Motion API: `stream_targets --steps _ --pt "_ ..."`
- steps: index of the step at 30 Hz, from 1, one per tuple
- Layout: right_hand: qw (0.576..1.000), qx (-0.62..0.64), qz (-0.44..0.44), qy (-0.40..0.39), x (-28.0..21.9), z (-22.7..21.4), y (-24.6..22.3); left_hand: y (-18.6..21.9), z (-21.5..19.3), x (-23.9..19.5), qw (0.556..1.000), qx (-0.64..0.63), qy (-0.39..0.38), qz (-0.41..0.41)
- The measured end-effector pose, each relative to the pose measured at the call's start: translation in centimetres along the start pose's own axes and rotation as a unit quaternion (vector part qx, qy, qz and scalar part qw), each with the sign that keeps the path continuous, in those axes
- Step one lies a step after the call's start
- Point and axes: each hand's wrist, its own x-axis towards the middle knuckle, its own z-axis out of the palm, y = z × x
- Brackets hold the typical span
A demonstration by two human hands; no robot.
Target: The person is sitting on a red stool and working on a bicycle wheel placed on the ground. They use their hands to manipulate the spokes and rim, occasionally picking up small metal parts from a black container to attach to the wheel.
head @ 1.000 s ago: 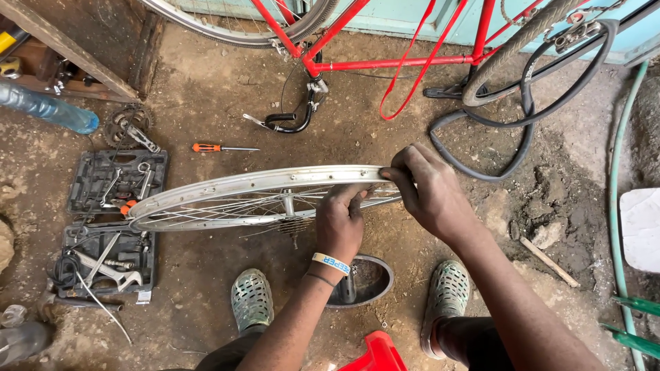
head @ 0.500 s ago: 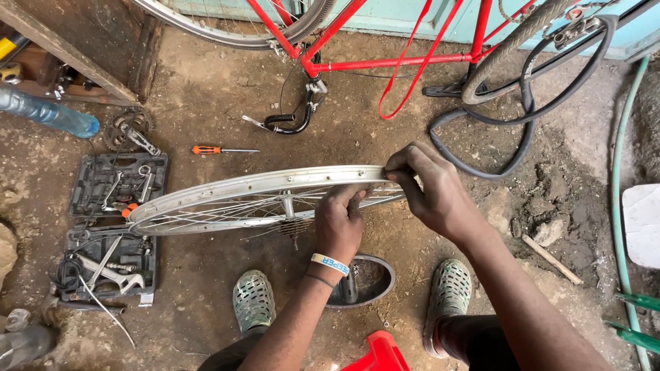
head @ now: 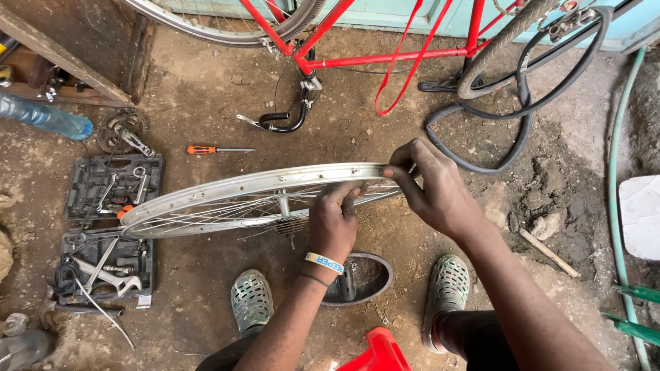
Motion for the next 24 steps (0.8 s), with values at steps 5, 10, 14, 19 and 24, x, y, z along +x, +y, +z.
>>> stream_targets --steps 5,10,14,19,24 --pt "0.999 -0.03 -0.012 -0.009 0.0 0.3 0.4 -0.3 0.4 -0.2 1.0 0.005 -0.005 0.002" --pt "1.0 0.002 -0.012 -0.018 0.3 0.2 -0.3 -0.7 0.5 -0.2 1.0 0.004 -0.006 0.002" --pt "1.0 -0.012 0.014 0.007 -0.1 0.5 0.3 -0.3 0.3 -0.2 1.0 -0.001 -0.007 0.004" --pt "0.999 -0.048 -0.013 -0.009 0.3 0.5 0.5 -0.8 0.6 -0.3 1.0 0.007 -0.008 0.011" --pt "0.999 -0.019 -0.033 -0.014 0.2 0.4 0.1 -0.5 0.4 -0.2 1.0 -0.006 0.0 0.006"
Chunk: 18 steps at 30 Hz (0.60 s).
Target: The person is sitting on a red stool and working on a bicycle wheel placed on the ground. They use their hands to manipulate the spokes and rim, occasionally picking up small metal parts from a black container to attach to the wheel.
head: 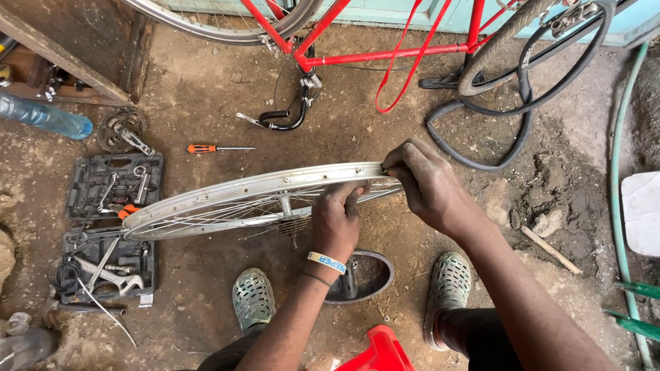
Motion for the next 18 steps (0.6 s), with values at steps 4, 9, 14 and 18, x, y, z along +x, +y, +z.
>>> stream_targets --steps 4,9,14,18 --pt "0.999 0.004 -0.026 0.02 0.6 -0.4 -1.0 0.1 -0.1 -0.1 1.0 0.002 0.004 0.003" --pt "0.999 0.036 -0.026 0.031 0.0 0.3 0.0 0.4 -0.1 0.0 1.0 -0.001 -0.006 -0.001" --pt "0.993 0.058 -0.067 0.084 -2.1 2.1 2.2 0.7 -1.5 1.0 1.0 0.003 -0.011 -0.003" --pt "0.988 0.144 0.036 0.029 -6.3 7.1 0.6 0.6 -2.2 1.9 0.999 -0.03 0.011 0.02"
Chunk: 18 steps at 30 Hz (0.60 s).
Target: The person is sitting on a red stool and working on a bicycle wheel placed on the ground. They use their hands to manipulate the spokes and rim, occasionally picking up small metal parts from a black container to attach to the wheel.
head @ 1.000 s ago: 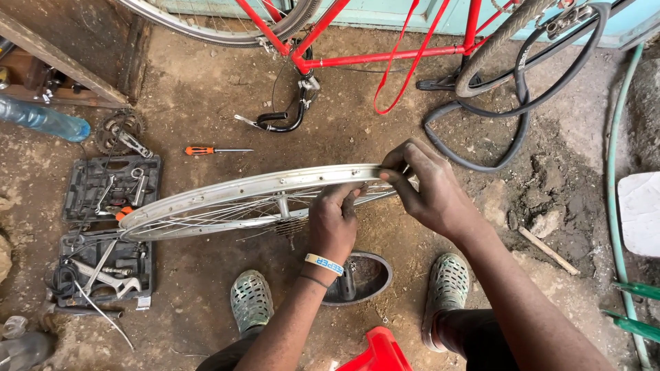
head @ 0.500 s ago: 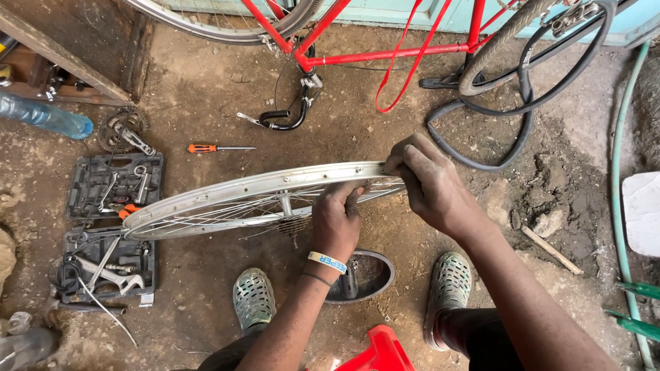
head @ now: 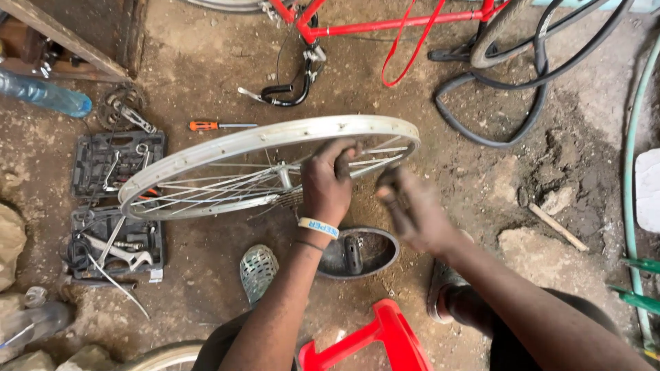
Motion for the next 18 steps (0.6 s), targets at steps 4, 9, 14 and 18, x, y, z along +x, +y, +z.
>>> stream_targets --steps 4,9,14,18 --pt "0.996 -0.018 0.047 -0.069 -8.6 6.4 3.7 -0.7 -0.1 0.3 1.0 0.005 0.002 0.007" --pt "0.896 -0.088 0.293 -0.323 -15.7 8.1 9.7 -0.4 0.0 -0.3 0.999 0.018 -0.035 0.011" --pt "0.896 -0.198 0.281 -0.28 -11.4 5.7 10.6 -0.1 -0.6 -0.9 0.998 0.019 -0.05 0.024" --pt "0.882 -0.327 0.285 -0.182 -0.2 -0.5 1.8 0.5 -1.2 -0.9 0.998 0.031 -0.056 0.005"
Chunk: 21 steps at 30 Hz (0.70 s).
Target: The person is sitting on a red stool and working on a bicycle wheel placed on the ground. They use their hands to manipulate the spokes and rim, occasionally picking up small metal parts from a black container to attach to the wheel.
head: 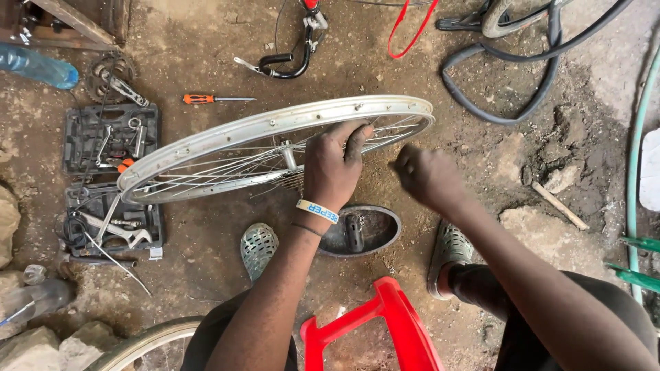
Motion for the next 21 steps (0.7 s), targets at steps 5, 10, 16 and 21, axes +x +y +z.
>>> stream_targets --steps 5,10,16,21 --pt "0.99 0.053 0.045 0.122 0.0 -5.5 1.7 -0.1 0.0 0.0 1.0 0.009 -0.001 -0.01" --pt "0.969 0.188 -0.054 0.148 1.4 -8.3 -0.5 -1.0 0.4 0.2 1.0 0.023 0.008 -0.001" --pt "0.959 0.242 -0.123 0.077 2.5 -5.1 -0.5 -1.4 0.2 0.1 0.999 0.02 0.023 -0.033" --pt "0.968 0.2 -0.115 0.098 1.9 -6.0 -1.3 -0.6 0.2 0.0 0.999 0.023 0.008 -0.026"
